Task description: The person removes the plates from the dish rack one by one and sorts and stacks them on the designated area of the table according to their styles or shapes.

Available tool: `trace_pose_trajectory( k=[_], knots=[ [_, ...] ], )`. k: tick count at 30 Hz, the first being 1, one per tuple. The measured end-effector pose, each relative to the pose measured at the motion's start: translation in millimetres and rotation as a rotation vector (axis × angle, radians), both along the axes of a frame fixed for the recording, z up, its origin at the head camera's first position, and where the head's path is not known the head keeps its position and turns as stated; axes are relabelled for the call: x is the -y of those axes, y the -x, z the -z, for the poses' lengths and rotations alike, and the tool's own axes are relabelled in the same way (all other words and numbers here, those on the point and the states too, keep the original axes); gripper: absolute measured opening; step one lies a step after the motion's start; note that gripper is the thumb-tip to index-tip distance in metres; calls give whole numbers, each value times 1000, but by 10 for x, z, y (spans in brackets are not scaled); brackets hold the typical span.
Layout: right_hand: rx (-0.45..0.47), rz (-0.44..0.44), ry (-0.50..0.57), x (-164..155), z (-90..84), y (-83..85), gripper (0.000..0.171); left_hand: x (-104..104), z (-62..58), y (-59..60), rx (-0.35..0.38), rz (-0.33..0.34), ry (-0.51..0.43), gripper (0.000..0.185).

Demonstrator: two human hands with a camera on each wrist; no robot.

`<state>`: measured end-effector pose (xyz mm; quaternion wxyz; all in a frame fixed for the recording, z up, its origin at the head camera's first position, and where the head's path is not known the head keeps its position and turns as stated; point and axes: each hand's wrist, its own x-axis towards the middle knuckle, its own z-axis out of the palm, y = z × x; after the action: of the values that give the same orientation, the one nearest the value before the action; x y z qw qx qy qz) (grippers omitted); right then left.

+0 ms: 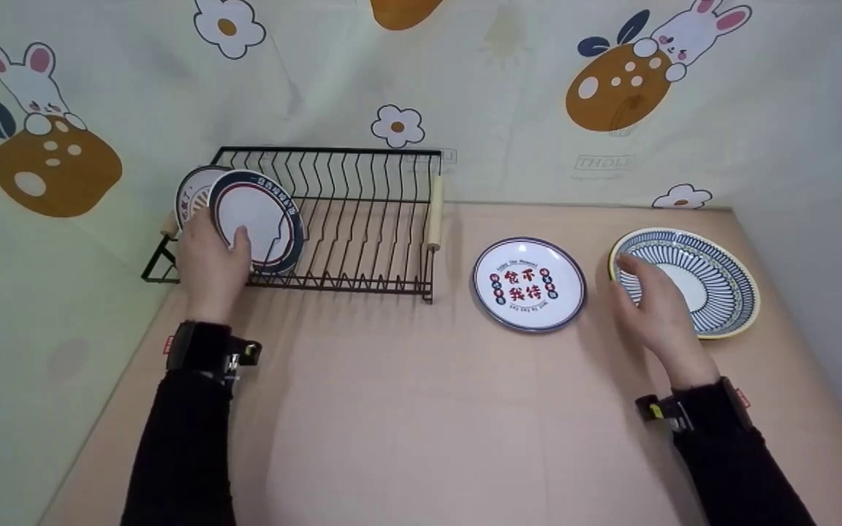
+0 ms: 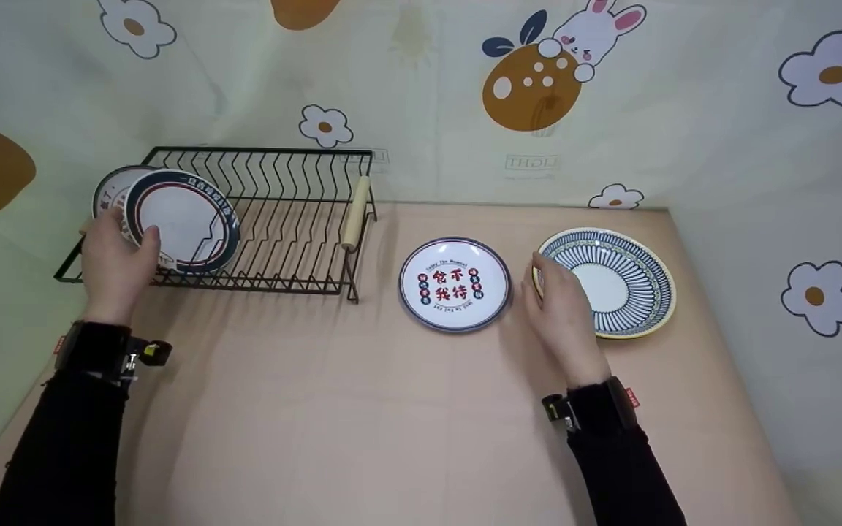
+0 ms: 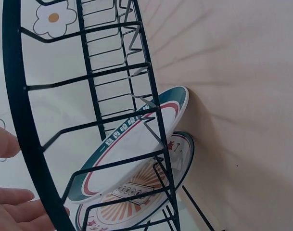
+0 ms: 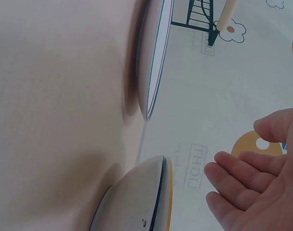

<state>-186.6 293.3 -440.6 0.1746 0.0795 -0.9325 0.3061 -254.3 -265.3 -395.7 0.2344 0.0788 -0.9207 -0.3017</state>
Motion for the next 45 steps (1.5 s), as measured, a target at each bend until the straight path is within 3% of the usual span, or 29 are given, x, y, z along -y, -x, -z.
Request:
trace_pose_trajectory(
  k=[14, 33, 45],
  knots=[
    [-71, 32, -38, -95, 16, 1, 42, 148, -10, 130, 102, -33, -30, 62],
    [-129, 39, -30, -176, 33, -12, 43, 234, -22, 208, 236, -67, -13, 52],
    [-81, 53, -54, -229, 63, -8, 48, 248, -3, 260, 231, -79, 9, 45]
  ],
)
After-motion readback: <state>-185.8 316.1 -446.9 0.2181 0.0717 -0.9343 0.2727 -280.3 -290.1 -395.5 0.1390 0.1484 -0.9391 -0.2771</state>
